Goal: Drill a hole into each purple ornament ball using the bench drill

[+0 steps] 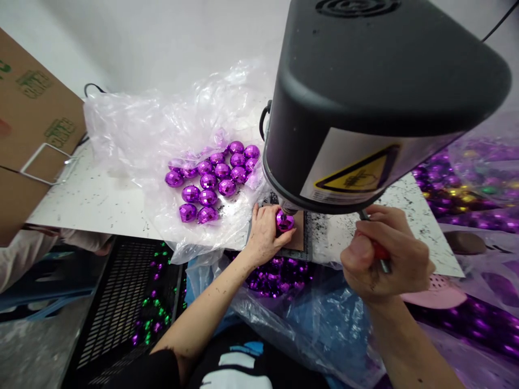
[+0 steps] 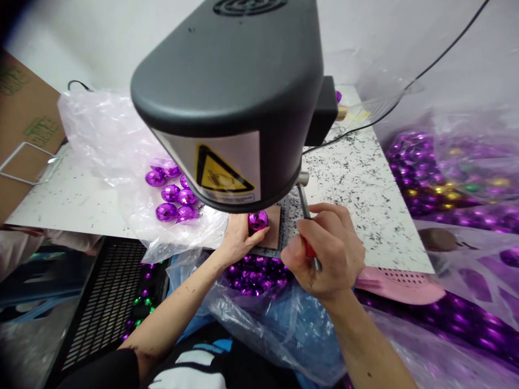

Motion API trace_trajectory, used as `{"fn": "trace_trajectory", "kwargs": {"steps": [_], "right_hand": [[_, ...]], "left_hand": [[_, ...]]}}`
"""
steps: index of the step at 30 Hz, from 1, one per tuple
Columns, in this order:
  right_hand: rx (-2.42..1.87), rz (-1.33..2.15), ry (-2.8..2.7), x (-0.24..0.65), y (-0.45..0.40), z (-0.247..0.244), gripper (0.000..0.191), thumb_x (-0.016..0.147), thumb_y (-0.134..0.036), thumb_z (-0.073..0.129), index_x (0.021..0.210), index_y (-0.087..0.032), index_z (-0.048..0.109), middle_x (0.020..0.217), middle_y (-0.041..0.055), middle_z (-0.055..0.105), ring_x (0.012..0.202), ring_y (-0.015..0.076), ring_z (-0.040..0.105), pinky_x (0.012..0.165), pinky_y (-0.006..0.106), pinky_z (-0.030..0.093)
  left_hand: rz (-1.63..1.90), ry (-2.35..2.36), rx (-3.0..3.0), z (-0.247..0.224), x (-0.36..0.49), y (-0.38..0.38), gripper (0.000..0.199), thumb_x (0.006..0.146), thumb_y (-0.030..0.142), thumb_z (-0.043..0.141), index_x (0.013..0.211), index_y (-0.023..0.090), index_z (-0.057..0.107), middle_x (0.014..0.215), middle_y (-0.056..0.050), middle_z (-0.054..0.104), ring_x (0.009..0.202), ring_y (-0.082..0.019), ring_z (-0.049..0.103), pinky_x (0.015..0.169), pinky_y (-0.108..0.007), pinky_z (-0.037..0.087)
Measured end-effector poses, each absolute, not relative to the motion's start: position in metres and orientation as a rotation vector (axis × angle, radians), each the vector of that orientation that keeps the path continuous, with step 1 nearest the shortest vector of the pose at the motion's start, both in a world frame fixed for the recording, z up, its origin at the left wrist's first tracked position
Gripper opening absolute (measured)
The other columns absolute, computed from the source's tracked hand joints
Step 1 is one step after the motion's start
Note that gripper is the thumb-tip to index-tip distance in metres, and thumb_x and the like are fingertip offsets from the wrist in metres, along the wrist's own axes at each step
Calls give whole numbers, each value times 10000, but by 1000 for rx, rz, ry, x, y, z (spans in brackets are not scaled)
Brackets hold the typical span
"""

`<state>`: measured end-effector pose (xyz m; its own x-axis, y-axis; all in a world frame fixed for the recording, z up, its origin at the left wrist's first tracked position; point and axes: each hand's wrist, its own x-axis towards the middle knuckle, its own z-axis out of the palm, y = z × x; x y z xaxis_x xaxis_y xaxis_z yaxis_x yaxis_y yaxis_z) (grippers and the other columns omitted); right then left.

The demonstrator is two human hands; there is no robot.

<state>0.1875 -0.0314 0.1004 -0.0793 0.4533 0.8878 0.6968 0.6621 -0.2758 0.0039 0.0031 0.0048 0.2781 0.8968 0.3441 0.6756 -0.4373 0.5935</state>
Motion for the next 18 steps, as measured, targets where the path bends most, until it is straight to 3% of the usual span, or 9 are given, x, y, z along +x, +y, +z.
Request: {"fn": "trace_trajectory", "kwargs": {"steps": [10,18], "right_hand": [[-933,-332,-1579,182,-26,84,105,852,-227,574,941,-174,594,682,-14,475,652,83,454,864,353,549],[-936,-346,-1622,184,-15,54,88,821,-169,574,907,-189,577,669,-18,512,758,117,546,763,305,533]], "left_hand": [[930,1440,2204,4,4,4,416,854,321,706,1195,182,511,1149,-107,624,1112,-281,567,1087,-499,386],[959,1427,2207,5,5,3,407,873,347,699,1197,188,509,1156,-103,614,1136,-276,559,1089,-485,393]]}}
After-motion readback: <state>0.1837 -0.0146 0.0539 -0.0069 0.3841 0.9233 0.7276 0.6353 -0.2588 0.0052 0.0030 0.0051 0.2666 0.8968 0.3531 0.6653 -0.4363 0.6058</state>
